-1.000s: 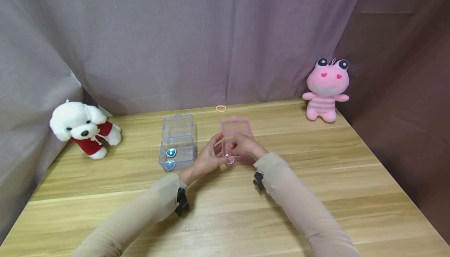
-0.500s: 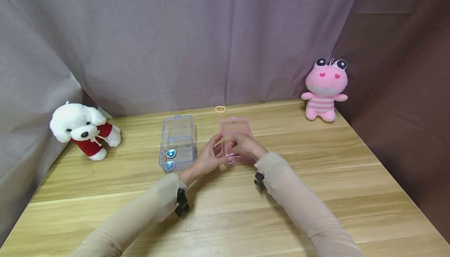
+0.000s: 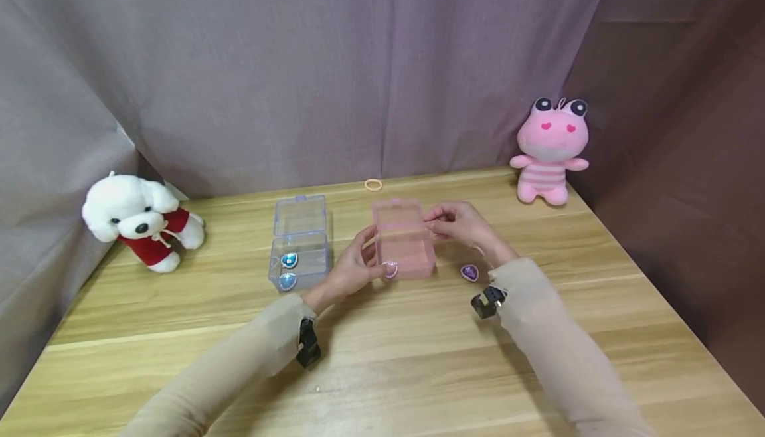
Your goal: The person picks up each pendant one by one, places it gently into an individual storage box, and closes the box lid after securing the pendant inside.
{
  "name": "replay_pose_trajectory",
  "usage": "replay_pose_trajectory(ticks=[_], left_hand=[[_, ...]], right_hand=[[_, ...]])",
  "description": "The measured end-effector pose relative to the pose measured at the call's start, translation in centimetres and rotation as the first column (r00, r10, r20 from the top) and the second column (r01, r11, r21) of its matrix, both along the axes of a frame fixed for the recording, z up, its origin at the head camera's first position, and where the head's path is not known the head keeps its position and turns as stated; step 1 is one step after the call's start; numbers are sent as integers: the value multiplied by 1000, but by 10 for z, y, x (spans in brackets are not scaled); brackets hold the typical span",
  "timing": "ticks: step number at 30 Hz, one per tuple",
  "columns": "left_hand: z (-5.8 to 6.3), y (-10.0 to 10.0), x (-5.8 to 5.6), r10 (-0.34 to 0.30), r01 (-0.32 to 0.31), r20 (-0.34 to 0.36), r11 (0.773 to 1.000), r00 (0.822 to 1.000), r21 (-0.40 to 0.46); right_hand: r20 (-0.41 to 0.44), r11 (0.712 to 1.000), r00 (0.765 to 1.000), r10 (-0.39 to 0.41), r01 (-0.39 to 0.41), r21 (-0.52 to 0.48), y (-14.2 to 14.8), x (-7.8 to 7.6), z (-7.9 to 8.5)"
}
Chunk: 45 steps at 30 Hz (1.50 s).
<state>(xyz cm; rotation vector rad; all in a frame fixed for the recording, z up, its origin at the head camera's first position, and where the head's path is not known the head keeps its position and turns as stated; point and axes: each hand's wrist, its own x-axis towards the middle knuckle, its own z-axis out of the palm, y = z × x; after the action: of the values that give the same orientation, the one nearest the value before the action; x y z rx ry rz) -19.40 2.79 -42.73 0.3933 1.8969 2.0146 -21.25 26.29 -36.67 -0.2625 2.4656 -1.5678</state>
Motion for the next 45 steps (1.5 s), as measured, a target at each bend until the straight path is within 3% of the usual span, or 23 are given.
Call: replay_pose_trajectory(ticks=[3, 10, 15, 24, 45], left_hand=[[0, 0, -1, 4, -4, 16, 1000, 1000, -2], [1, 0, -1, 5, -5, 8, 1000, 1000, -4], [2, 0, -1, 2, -2, 16, 1000, 1000, -6], [2, 0, -1, 0, 0, 10, 1000, 1000, -4], [0, 1, -1, 8, -8, 2, 1000, 1000, -12]], right_hand=[[6, 1000, 1000, -14, 14, 12, 22, 5, -8], [118, 1000, 993, 10, -12, 15, 60, 22, -30], [152, 994, 988, 32, -47, 100, 73, 32, -39], [105, 969, 994, 34, -58, 240, 74, 37, -41], [60, 964, 995, 78, -91, 248, 67, 39, -42]])
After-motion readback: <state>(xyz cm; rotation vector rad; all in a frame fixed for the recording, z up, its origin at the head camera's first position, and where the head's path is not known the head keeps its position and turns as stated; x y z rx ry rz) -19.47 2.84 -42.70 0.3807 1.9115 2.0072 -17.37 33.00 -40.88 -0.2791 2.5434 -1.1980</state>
